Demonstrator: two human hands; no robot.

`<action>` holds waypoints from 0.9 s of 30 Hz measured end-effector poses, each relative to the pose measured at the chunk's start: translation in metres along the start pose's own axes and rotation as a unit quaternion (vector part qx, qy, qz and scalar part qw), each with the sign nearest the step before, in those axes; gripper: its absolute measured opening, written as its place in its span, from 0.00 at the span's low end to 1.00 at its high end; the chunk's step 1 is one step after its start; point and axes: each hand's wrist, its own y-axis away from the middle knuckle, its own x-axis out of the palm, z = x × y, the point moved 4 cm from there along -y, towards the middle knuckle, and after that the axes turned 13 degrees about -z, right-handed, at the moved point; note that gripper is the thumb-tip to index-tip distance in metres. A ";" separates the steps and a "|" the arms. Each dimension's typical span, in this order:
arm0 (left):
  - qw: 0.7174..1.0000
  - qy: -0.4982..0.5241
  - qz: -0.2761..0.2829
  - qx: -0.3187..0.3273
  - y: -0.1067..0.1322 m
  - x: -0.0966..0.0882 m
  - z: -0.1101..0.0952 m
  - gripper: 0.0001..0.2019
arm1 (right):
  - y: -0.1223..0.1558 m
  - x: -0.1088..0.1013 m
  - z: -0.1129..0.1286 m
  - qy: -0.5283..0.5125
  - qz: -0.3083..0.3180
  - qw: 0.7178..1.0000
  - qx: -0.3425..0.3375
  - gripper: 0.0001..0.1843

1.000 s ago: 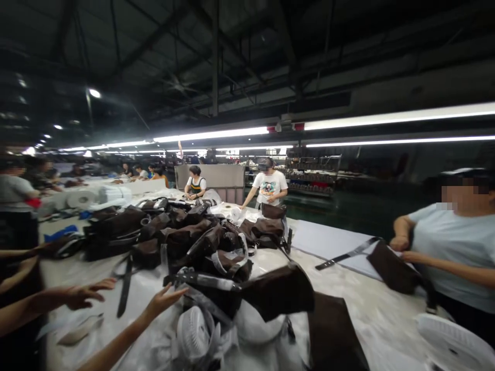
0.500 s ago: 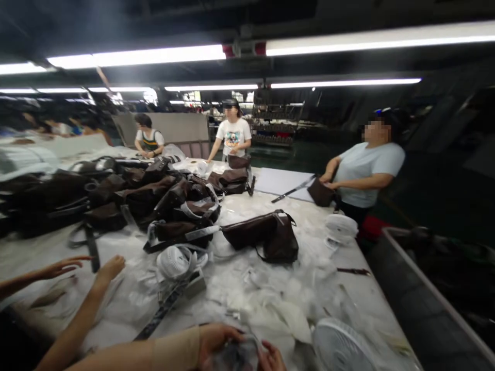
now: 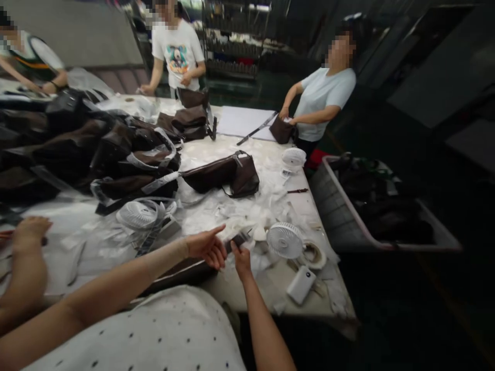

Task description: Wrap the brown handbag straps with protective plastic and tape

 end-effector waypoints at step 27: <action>0.928 -0.105 -0.207 0.293 -0.059 -0.076 0.039 0.25 | -0.029 -0.012 0.009 -0.255 -0.089 0.952 0.142 0.25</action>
